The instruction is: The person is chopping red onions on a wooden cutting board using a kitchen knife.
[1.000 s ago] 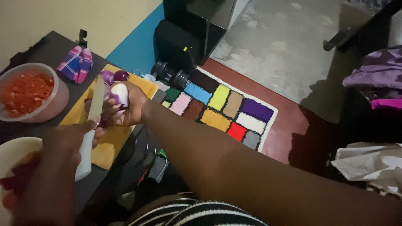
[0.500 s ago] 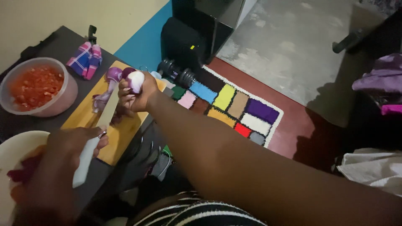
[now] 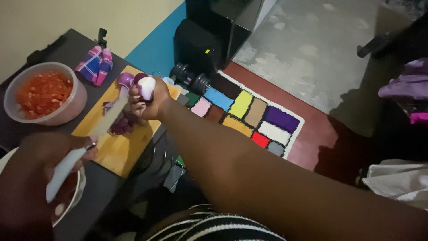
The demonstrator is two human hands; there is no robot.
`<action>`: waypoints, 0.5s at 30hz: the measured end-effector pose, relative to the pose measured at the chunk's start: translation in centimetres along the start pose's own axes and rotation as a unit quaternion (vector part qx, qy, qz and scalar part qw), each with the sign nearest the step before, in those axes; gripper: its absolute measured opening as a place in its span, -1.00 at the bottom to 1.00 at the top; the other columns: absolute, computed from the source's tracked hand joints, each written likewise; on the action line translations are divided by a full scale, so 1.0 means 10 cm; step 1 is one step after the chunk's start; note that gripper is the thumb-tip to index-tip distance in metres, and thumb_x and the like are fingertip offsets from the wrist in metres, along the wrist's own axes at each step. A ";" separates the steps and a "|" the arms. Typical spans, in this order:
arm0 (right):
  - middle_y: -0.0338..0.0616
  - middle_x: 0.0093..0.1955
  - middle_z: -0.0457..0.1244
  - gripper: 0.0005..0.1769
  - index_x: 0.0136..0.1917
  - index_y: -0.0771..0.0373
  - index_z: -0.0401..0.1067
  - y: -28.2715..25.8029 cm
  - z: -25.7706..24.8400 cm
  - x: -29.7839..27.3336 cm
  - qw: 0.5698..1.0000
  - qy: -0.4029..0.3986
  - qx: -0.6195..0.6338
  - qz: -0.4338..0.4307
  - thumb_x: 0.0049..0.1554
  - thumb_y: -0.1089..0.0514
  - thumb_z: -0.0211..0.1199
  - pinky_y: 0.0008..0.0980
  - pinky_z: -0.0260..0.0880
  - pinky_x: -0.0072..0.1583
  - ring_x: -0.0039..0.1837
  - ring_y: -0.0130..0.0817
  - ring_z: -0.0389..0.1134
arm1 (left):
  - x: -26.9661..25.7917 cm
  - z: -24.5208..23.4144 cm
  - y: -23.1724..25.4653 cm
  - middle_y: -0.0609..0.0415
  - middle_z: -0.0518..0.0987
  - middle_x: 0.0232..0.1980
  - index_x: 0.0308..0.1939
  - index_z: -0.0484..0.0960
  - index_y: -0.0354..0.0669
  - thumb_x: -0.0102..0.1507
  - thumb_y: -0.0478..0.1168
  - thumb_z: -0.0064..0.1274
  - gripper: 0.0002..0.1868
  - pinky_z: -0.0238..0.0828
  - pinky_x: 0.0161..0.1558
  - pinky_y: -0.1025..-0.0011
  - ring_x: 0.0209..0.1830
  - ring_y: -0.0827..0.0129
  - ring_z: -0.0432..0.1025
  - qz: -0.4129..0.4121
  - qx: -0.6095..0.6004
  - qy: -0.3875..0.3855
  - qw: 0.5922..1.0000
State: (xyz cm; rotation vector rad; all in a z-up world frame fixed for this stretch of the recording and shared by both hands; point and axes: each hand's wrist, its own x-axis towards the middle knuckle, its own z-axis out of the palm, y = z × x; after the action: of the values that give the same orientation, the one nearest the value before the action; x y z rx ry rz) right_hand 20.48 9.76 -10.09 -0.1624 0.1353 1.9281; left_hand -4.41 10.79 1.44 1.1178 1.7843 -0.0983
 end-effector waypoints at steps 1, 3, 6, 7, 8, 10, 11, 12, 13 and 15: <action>-0.27 -0.35 0.19 -0.52 -0.27 0.15 0.24 0.05 0.06 -0.07 1.000 0.001 0.000 0.000 0.12 -0.27 -0.18 -0.43 -0.07 -0.34 -0.35 -0.46 0.07 | -0.24 0.09 0.03 -0.33 0.64 -0.23 0.07 0.55 -0.64 0.43 -0.23 0.00 -0.62 0.01 -0.57 0.34 -0.57 0.26 0.19 0.000 0.000 -0.001 1.000; -0.29 -0.43 0.14 -0.49 -0.36 0.09 0.24 0.14 0.18 -0.18 0.998 0.010 0.023 0.049 0.14 -0.32 -0.11 -0.45 -0.10 -0.35 -0.38 -0.48 0.01 | -0.73 0.26 0.11 -0.43 0.64 -0.23 -0.09 0.59 -0.72 0.30 -0.35 0.18 -0.69 0.39 -0.31 0.23 -0.31 -0.01 0.54 0.140 -0.045 0.089 0.985; -0.22 -0.39 0.14 -0.53 -0.26 0.09 0.22 0.18 0.08 -0.17 0.998 -0.006 -0.032 0.052 0.13 -0.32 -0.07 -0.45 -0.05 -0.35 -0.38 -0.46 0.01 | -0.92 0.48 0.18 -0.38 0.62 -0.34 -0.19 0.60 -0.71 0.24 -0.42 0.23 -0.75 0.40 -0.45 0.31 -0.47 0.10 0.49 0.149 -0.030 0.125 0.981; -0.22 -0.39 0.14 -0.53 -0.26 0.09 0.22 0.16 0.07 -0.20 0.998 -0.004 -0.032 0.051 0.13 -0.32 -0.07 -0.45 -0.05 -0.35 -0.38 -0.46 0.01 | -0.66 0.45 0.09 -0.38 0.62 -0.34 -0.19 0.60 -0.71 0.24 -0.42 0.23 -0.75 0.40 -0.45 0.31 -0.47 0.10 0.49 0.150 -0.030 0.122 0.981; -0.23 -0.38 0.14 -0.54 -0.27 0.09 0.27 0.15 0.07 -0.23 0.997 -0.033 -0.010 0.074 0.13 -0.31 -0.05 -0.46 -0.04 -0.35 -0.38 -0.46 0.02 | -0.40 0.42 0.00 -0.22 0.66 -0.39 -0.32 0.66 -0.57 0.22 -0.25 0.26 -0.70 0.36 -0.42 0.34 -0.53 0.14 0.49 0.197 0.093 0.176 0.960; -0.24 -0.38 0.14 -0.54 -0.28 0.08 0.32 0.13 0.08 -0.30 0.994 -0.063 0.013 0.093 0.13 -0.30 -0.04 -0.47 -0.02 -0.34 -0.37 -0.47 0.03 | -0.26 0.41 -0.05 -0.07 0.71 -0.44 -0.45 0.73 -0.46 0.19 -0.09 0.32 -0.60 0.33 -0.40 0.37 -0.59 0.17 0.49 0.247 0.215 0.221 0.919; -0.23 -0.40 0.15 -0.59 -0.29 0.11 0.30 0.12 0.10 -0.35 0.995 -0.056 0.002 0.077 0.12 -0.22 -0.03 -0.46 -0.03 -0.34 -0.38 -0.45 0.03 | -0.39 0.45 -0.03 -0.15 0.65 -0.46 -0.35 0.64 -0.49 0.21 -0.24 0.25 -0.73 0.34 -0.47 0.35 -0.61 0.16 0.46 0.235 0.119 0.206 0.942; -0.21 -0.41 0.16 -0.64 -0.31 0.14 0.28 0.11 0.13 -0.40 0.997 -0.048 -0.009 0.061 0.11 -0.15 -0.02 -0.45 -0.03 -0.35 -0.38 -0.44 0.02 | -0.53 0.49 0.00 -0.25 0.59 -0.47 -0.26 0.55 -0.54 0.22 -0.40 0.20 -0.82 0.36 -0.54 0.33 -0.63 0.14 0.44 0.222 0.020 0.186 0.957; -0.21 -0.41 0.16 -0.64 -0.31 0.14 0.28 0.11 0.13 -0.41 0.997 -0.048 -0.009 0.059 0.11 -0.15 -0.02 -0.45 -0.03 -0.35 -0.38 -0.44 0.02 | -0.59 0.53 0.03 -0.25 0.59 -0.47 -0.26 0.55 -0.54 0.22 -0.40 0.20 -0.82 0.36 -0.54 0.33 -0.63 0.14 0.44 0.223 0.020 0.185 0.957; -0.27 -0.41 0.14 -0.63 -0.28 0.14 0.24 0.14 0.13 -0.44 0.997 -0.047 -0.002 0.069 0.11 -0.18 -0.02 -0.50 -0.05 -0.36 -0.40 -0.50 0.01 | -0.72 0.59 0.09 -0.22 0.62 -0.45 -0.18 0.55 -0.57 0.28 -0.37 0.18 -0.78 0.25 -0.57 0.37 -0.64 0.18 0.41 0.218 0.049 0.171 0.960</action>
State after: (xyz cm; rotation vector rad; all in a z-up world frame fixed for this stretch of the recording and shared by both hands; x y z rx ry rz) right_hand 20.68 5.44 -7.98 -0.0671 0.0814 2.0691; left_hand 0.96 3.67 4.32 1.6534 1.7967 0.2914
